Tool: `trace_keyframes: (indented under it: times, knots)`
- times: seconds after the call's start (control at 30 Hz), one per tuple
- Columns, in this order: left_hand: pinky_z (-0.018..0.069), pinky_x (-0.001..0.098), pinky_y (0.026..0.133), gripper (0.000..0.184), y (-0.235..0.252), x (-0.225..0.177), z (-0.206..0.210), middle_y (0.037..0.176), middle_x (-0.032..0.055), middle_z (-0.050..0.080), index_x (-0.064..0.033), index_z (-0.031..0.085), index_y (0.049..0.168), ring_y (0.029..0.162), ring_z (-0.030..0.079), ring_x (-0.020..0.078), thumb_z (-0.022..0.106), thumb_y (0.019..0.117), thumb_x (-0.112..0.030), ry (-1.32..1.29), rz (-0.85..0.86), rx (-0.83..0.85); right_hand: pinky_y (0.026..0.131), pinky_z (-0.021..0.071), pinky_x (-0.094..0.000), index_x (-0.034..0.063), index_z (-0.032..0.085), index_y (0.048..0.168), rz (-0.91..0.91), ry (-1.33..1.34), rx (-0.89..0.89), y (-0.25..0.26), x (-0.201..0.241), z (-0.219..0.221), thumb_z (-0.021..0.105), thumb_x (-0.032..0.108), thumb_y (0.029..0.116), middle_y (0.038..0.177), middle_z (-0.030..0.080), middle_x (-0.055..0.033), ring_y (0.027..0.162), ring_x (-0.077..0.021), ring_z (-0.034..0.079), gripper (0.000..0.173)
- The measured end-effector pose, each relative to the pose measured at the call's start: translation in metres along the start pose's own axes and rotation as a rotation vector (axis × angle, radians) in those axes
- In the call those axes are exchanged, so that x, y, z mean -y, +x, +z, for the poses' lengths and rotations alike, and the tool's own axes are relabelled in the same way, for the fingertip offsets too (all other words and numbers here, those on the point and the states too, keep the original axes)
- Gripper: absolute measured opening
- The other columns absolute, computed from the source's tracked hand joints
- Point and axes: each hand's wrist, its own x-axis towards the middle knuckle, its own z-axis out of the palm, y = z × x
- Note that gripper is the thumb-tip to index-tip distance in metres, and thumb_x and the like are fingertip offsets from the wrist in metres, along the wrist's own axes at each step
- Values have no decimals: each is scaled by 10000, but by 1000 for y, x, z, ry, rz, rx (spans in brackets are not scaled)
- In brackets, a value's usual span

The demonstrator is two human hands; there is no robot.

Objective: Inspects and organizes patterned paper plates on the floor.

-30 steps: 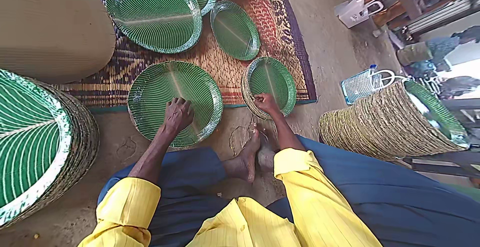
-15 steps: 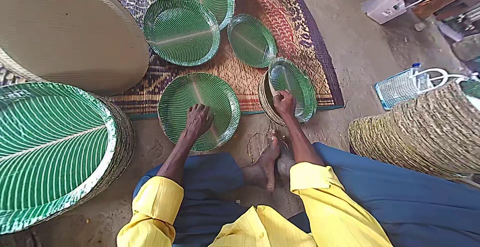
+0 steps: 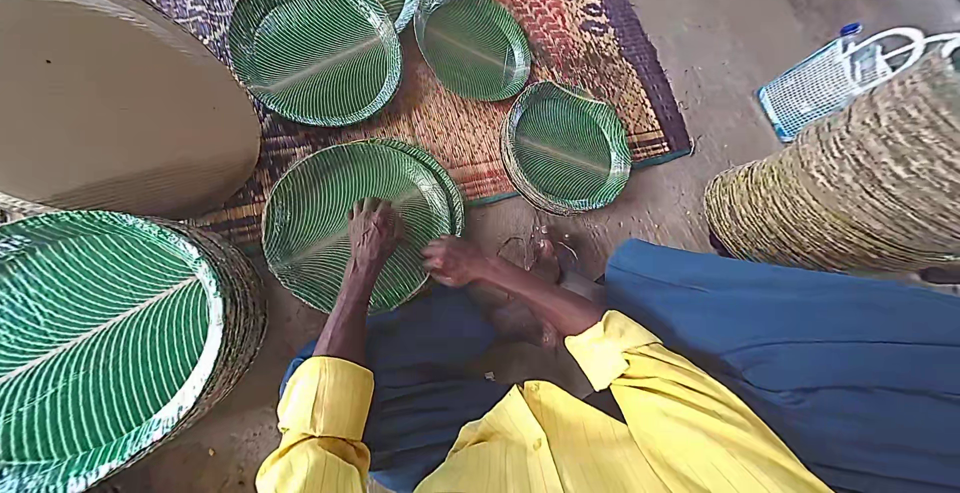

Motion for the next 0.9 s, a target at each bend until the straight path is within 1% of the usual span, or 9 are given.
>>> trace_keyframes:
  times: [0.07,0.17,0.23,0.3,0.37,0.53,0.77,0.83,0.9]
  knots:
    - [418,652,1025,332,2,2,1,1291,240,633,-33,712,1212,1257,554,454,655,977,-261,28,-23,77,965,517,-547,15,774,1061,205,-17,-60,-16,-25,-34,678,189,974,1073,728,-177,1082,-350,678,217]
    - [401,658,1040,360,3,3,2,1345,249,602,-46,712,1236,1291,533,455,654,976,-288,46,1,113,934,555,-544,2,771,1062,538,-63,-489,-55,-73,-78,724,187,939,1098,719,-200,1048,-356,695,227]
    - [386,635,1066,375,3,4,5,1368,230,592,-73,711,1253,1309,523,435,651,972,-315,68,26,133,953,545,-547,-16,729,1160,809,-77,-657,-83,-102,-98,714,245,960,1206,679,-232,1100,-377,674,329]
    - [393,631,1062,375,2,5,6,1341,232,615,-66,716,1250,1281,550,434,642,976,-312,30,65,110,972,523,-561,-12,679,1272,1018,-22,-672,-105,-122,-107,705,330,973,1268,639,-259,1118,-399,656,456]
    - [402,633,1055,364,4,4,6,1305,228,643,-48,714,1245,1266,568,430,632,980,-284,-43,91,69,1000,502,-584,-24,661,1291,1122,66,-602,-120,-135,-104,715,364,972,1236,665,-267,1124,-409,658,505]
    - [432,625,1024,333,3,2,2,1218,220,688,-9,718,1201,1215,604,430,612,986,-240,-95,119,-23,1006,498,-579,-22,696,1225,1117,101,-497,-118,-138,-91,743,341,954,1216,669,-251,1137,-391,651,455]
    - [442,645,978,335,2,0,1,1180,238,692,6,715,1197,1179,610,457,608,989,-234,-100,118,-29,1059,459,-568,-55,686,1245,1092,122,-469,-115,-134,-100,624,237,1036,1246,661,-276,1188,-410,631,364]
    - [447,646,965,341,3,-1,1,1193,233,690,-4,714,1209,1179,609,455,609,989,-243,-86,111,-17,1075,446,-576,-47,689,1244,1102,130,-451,-115,-134,-102,575,249,1064,1262,658,-272,1219,-412,618,365]
    - [439,643,977,364,2,-1,2,1226,227,680,-21,705,1238,1205,599,445,609,995,-274,-57,90,30,1028,465,-598,-63,702,1156,1114,121,-468,-117,-138,-101,522,239,1085,1178,681,-281,1157,-425,642,359]
